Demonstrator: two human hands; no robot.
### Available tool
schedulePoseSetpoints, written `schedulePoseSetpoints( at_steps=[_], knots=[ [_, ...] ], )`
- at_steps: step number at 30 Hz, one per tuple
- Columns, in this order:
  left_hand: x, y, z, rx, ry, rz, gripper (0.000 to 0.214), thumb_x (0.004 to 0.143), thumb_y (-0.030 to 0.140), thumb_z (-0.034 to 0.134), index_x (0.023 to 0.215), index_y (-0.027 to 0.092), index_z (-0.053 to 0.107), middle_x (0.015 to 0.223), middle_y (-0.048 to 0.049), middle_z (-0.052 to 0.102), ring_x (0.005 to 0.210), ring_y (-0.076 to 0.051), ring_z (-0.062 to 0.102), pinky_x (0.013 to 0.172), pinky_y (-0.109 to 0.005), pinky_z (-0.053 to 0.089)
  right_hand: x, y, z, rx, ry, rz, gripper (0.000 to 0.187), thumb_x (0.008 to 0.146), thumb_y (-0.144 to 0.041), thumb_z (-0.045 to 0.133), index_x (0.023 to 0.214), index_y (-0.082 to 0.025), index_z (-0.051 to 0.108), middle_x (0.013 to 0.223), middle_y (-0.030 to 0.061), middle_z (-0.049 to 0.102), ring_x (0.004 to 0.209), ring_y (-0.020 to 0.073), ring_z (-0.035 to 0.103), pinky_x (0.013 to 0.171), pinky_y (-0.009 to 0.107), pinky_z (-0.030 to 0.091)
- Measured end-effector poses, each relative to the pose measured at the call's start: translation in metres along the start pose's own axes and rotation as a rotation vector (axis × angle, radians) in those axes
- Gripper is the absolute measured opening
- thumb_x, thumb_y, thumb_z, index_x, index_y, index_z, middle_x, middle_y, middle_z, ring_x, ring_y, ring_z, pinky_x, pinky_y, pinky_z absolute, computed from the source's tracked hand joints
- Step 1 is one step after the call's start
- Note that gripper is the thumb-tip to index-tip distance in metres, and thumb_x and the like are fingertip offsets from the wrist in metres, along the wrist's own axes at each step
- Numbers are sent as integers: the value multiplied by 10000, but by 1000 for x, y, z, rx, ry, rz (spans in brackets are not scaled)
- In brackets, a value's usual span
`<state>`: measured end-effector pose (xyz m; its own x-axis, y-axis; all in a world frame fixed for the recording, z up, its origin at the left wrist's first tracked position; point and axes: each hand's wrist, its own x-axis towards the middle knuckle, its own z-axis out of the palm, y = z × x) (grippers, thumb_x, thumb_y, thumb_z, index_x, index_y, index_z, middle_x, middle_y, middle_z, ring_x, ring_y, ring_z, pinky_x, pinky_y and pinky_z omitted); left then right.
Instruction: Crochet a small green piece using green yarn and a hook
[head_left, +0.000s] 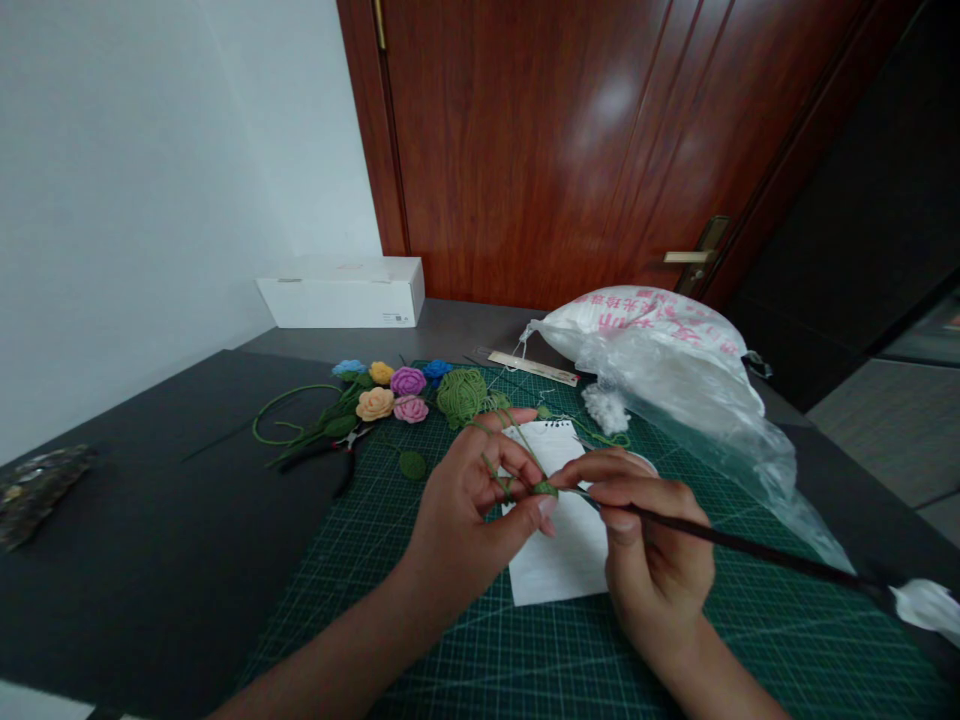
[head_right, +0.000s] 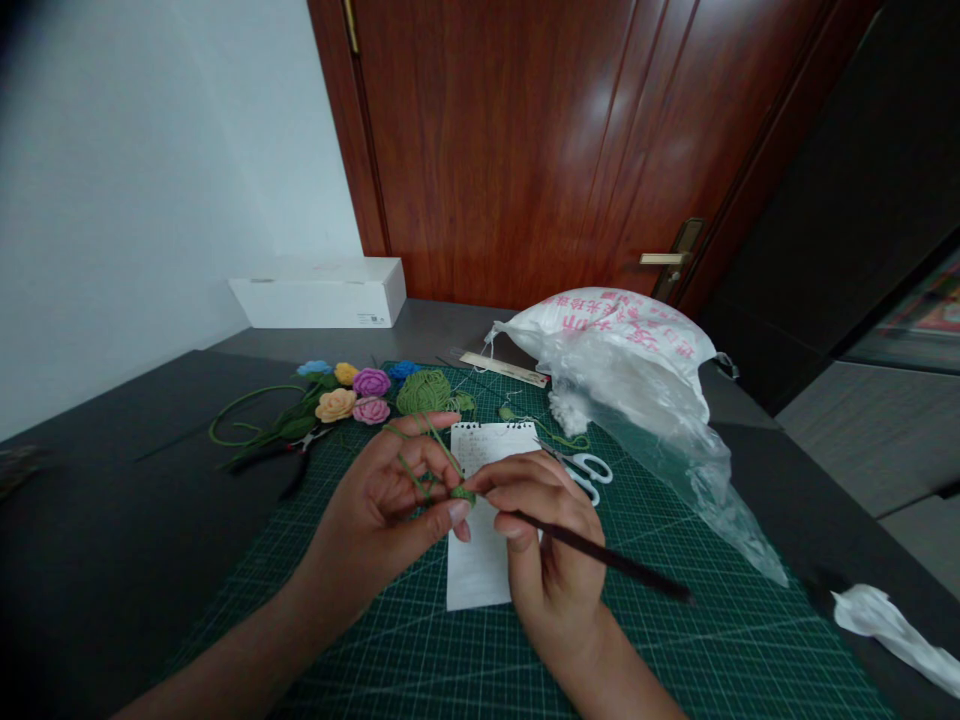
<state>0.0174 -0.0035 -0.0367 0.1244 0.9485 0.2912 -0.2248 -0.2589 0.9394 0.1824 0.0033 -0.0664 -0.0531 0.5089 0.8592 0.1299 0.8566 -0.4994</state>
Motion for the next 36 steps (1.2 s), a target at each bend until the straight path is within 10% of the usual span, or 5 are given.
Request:
schedulePoseSetpoints(
  at_steps=[19, 27, 36],
  knots=[
    [-1, -2, 0, 161, 32, 73, 239, 764, 63, 753, 897, 190, 601, 1237, -94, 607, 760, -158, 674, 605, -332, 642, -1, 0, 1, 59, -4, 73, 127, 1034, -215, 508, 1059, -251, 627, 948, 45, 735, 905, 235, 709, 823, 450, 518],
    [-6, -7, 1, 411, 118, 204, 483, 801, 37, 701, 1225, 265, 658, 904, -11, 670, 781, -178, 645, 747, -334, 560, 5, 0, -2, -212, -153, -154, 133, 996, -191, 536, 1060, -272, 619, 1011, 67, 761, 916, 249, 718, 836, 473, 558],
    [0, -4, -4, 85, -12, 78, 498, 783, 78, 749, 1229, 249, 610, 861, 15, 602, 744, -149, 617, 656, -267, 542, 1, -3, 1, -215, -151, -172, 240, 944, -119, 591, 1123, -279, 598, 1063, 67, 723, 997, 249, 692, 863, 466, 576]
  ],
)
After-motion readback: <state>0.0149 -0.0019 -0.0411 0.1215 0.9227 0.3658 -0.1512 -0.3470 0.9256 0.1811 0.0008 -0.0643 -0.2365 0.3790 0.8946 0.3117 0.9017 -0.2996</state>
